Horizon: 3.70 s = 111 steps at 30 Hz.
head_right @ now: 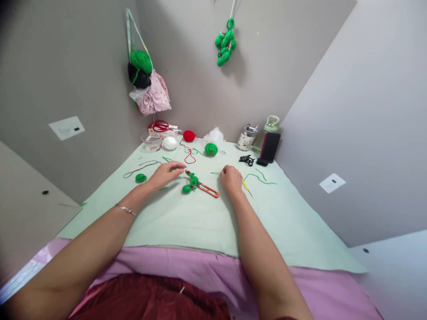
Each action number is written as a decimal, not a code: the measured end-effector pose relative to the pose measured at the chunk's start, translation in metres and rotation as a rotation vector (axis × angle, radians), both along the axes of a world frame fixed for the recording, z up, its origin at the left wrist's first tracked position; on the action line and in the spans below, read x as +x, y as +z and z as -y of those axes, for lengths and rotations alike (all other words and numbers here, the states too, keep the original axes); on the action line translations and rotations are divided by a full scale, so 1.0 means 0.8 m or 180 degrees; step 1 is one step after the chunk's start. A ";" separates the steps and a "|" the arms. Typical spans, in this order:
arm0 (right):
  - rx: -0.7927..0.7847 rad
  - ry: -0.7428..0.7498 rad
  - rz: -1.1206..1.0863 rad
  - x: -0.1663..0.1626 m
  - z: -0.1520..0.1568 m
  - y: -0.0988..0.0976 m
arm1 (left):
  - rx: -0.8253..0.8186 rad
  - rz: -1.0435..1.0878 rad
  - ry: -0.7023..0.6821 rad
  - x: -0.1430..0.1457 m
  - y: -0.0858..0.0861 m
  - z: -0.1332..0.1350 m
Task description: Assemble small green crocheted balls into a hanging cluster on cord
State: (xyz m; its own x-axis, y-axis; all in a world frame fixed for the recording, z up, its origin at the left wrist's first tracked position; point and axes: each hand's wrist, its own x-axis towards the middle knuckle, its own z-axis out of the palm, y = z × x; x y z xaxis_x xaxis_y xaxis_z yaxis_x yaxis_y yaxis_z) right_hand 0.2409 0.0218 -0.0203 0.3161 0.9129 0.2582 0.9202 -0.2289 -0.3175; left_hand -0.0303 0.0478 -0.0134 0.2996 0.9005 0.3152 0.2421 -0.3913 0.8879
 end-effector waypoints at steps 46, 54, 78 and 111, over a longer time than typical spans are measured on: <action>-0.0050 0.2048 -0.4639 -0.071 0.042 0.031 | -0.0932 0.0582 -0.0992 0.010 0.030 0.030; -0.0192 0.2109 -0.4787 -0.074 0.045 0.035 | -0.0300 -0.0033 -0.0910 0.018 0.012 0.030; -0.0056 0.2204 -0.4481 -0.090 0.049 0.029 | -0.0427 0.0642 -0.0590 0.035 0.000 0.038; 0.0562 0.1880 -0.3331 -0.090 0.045 0.026 | -0.0637 0.1159 -0.0500 0.038 0.006 0.044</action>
State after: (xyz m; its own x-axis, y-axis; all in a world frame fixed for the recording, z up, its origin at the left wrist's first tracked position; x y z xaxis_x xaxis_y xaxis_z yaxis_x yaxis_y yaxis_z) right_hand 0.1689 -0.0142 0.0001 -0.0066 0.9649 0.2624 0.1484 0.2605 -0.9540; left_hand -0.0001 0.0122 -0.0088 0.3395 0.9069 0.2497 -0.1491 -0.2102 0.9662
